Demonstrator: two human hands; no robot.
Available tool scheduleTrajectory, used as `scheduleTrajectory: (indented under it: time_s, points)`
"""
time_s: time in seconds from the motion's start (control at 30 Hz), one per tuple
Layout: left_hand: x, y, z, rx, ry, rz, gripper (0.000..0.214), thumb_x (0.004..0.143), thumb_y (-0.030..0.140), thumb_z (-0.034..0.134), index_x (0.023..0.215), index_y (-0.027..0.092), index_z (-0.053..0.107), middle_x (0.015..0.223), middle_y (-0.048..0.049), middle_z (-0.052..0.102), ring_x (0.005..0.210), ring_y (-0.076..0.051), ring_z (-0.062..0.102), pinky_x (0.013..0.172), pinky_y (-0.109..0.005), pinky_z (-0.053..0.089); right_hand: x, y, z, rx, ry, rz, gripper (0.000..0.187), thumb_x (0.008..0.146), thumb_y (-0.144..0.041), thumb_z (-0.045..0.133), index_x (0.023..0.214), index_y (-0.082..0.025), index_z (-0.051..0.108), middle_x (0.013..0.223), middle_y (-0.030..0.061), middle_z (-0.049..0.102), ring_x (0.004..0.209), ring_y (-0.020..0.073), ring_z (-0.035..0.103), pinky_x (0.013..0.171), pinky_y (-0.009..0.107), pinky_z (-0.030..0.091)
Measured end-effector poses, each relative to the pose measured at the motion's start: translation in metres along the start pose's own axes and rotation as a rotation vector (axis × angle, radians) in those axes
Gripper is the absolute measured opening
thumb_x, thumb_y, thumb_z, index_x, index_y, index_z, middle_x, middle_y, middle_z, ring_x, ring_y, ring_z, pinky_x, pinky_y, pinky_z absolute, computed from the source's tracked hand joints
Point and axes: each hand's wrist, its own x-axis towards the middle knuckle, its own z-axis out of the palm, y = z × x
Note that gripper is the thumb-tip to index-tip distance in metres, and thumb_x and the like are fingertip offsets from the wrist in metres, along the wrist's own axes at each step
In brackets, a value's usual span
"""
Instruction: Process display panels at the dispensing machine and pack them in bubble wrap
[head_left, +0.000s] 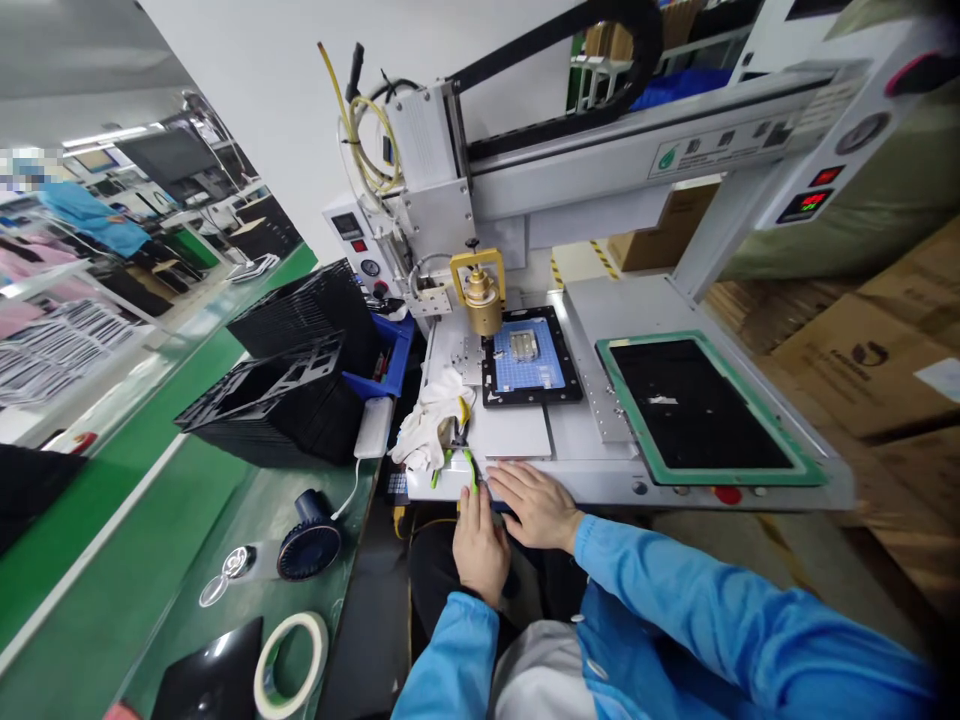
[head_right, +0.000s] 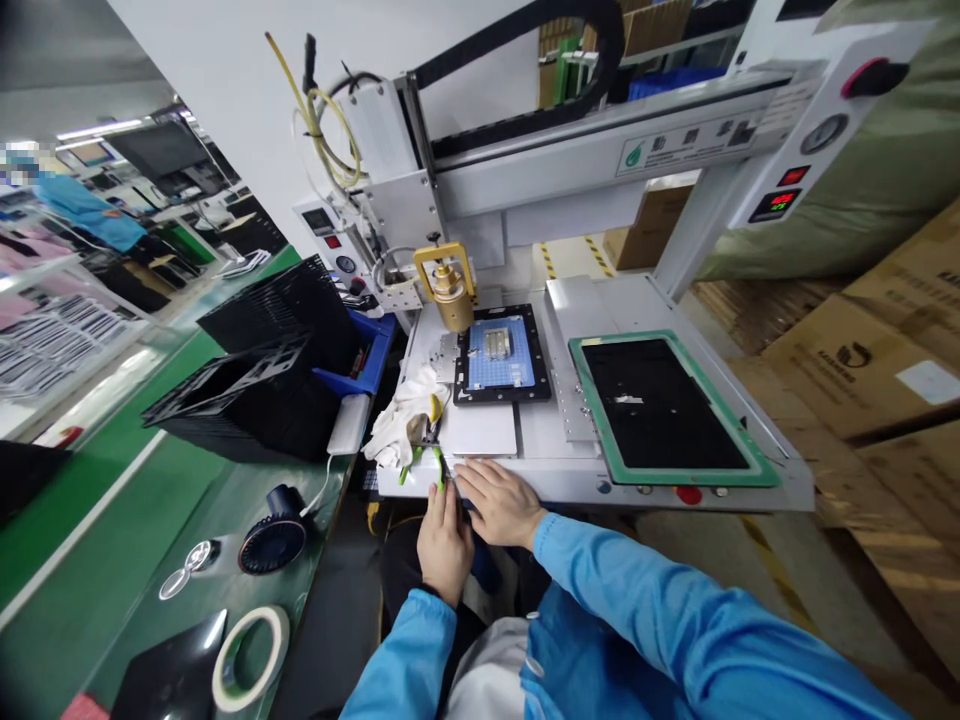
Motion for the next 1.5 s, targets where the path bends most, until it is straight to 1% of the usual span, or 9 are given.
scheduleTrajectory:
  time_s: [0.23, 0.53, 0.67, 0.8, 0.9, 1.03, 1.17, 1.3, 1.5]
  points:
    - [0.005, -0.004, -0.013, -0.045, -0.084, 0.039, 0.097, 0.089, 0.003, 0.056, 0.176, 0.02, 0.015, 0.173, -0.0142, 0.039, 0.163, -0.032, 0.032, 0.129, -0.046, 0.046, 0.004, 0.0, -0.003, -0.036, 0.03, -0.013, 0.06, 0.09, -0.027, 0.062, 0.148, -0.012, 0.064, 0.161, 0.0108, 0.055, 0.15, 0.0312, 0.049, 0.128, 0.049, 0.039]
    - [0.005, -0.01, 0.005, -0.08, -0.064, 0.019, 0.1, 0.088, 0.003, 0.057, 0.176, 0.023, 0.014, 0.173, -0.0134, 0.038, 0.164, -0.032, 0.031, 0.129, -0.049, 0.045, 0.004, 0.008, 0.004, -0.046, -0.01, -0.012, 0.065, 0.089, -0.029, 0.064, 0.152, -0.012, 0.061, 0.165, 0.0102, 0.05, 0.153, 0.0316, 0.044, 0.13, 0.051, 0.037]
    - [0.014, -0.007, 0.008, -0.055, -0.036, 0.026, 0.098, 0.089, 0.004, 0.056, 0.176, 0.02, 0.013, 0.173, -0.0164, 0.038, 0.164, -0.035, 0.029, 0.13, -0.054, 0.043, 0.003, 0.01, 0.006, -0.042, -0.052, 0.056, 0.067, 0.09, -0.032, 0.064, 0.155, -0.016, 0.059, 0.158, 0.0105, 0.058, 0.141, 0.0308, 0.057, 0.119, 0.048, 0.049]
    - [0.015, -0.009, -0.005, -0.155, -0.1, 0.092, 0.103, 0.081, 0.0, 0.053, 0.175, 0.02, 0.018, 0.174, -0.0161, 0.035, 0.164, -0.034, 0.03, 0.129, -0.055, 0.044, -0.007, 0.019, 0.012, -0.091, -0.088, 0.106, 0.068, 0.094, -0.032, 0.063, 0.162, -0.024, 0.053, 0.159, 0.0078, 0.058, 0.136, 0.0277, 0.062, 0.114, 0.042, 0.053]
    - [0.003, -0.015, -0.02, -0.252, -0.026, 0.123, 0.099, 0.083, 0.002, 0.052, 0.174, 0.021, 0.021, 0.172, -0.0163, 0.04, 0.161, -0.031, 0.038, 0.127, -0.053, 0.048, -0.016, 0.027, 0.014, -0.146, -0.097, 0.098, 0.068, 0.097, -0.032, 0.062, 0.164, -0.025, 0.05, 0.159, 0.007, 0.057, 0.135, 0.0272, 0.063, 0.115, 0.04, 0.052]
    - [-0.006, -0.03, -0.034, -0.181, 0.113, -0.175, 0.076, 0.09, 0.008, 0.051, 0.165, 0.018, 0.041, 0.161, -0.0181, 0.053, 0.154, -0.03, 0.049, 0.125, -0.053, 0.049, -0.02, 0.036, 0.007, -0.186, -0.094, 0.037, 0.061, 0.1, -0.034, 0.06, 0.159, -0.02, 0.054, 0.156, 0.0088, 0.06, 0.132, 0.0271, 0.064, 0.116, 0.04, 0.05]
    - [0.011, -0.064, -0.036, -0.091, 0.058, -0.483, 0.064, 0.096, 0.013, 0.048, 0.16, 0.01, 0.046, 0.161, -0.0247, 0.05, 0.155, -0.035, 0.046, 0.125, -0.056, 0.047, -0.021, 0.039, -0.005, -0.226, -0.079, -0.002, 0.062, 0.1, -0.037, 0.061, 0.158, -0.017, 0.055, 0.156, 0.0108, 0.06, 0.132, 0.028, 0.065, 0.113, 0.039, 0.05]
    - [0.041, -0.106, -0.023, -0.094, -0.062, -0.582, 0.064, 0.101, 0.022, 0.055, 0.163, 0.013, 0.044, 0.165, -0.0269, 0.043, 0.148, -0.039, 0.054, 0.122, -0.054, 0.047, -0.023, 0.042, -0.016, -0.267, -0.056, -0.028, 0.07, 0.097, -0.039, 0.065, 0.161, -0.014, 0.05, 0.156, 0.013, 0.059, 0.131, 0.0306, 0.064, 0.109, 0.04, 0.051]
    - [0.076, -0.135, -0.004, -0.126, -0.298, -0.513, 0.078, 0.096, 0.03, 0.069, 0.166, 0.015, 0.041, 0.147, -0.0221, 0.064, 0.128, -0.032, 0.068, 0.117, -0.042, 0.049, -0.026, 0.046, -0.024, -0.26, -0.031, -0.055, 0.066, 0.099, -0.04, 0.063, 0.158, -0.012, 0.053, 0.147, 0.0146, 0.066, 0.128, 0.0323, 0.066, 0.108, 0.041, 0.051]
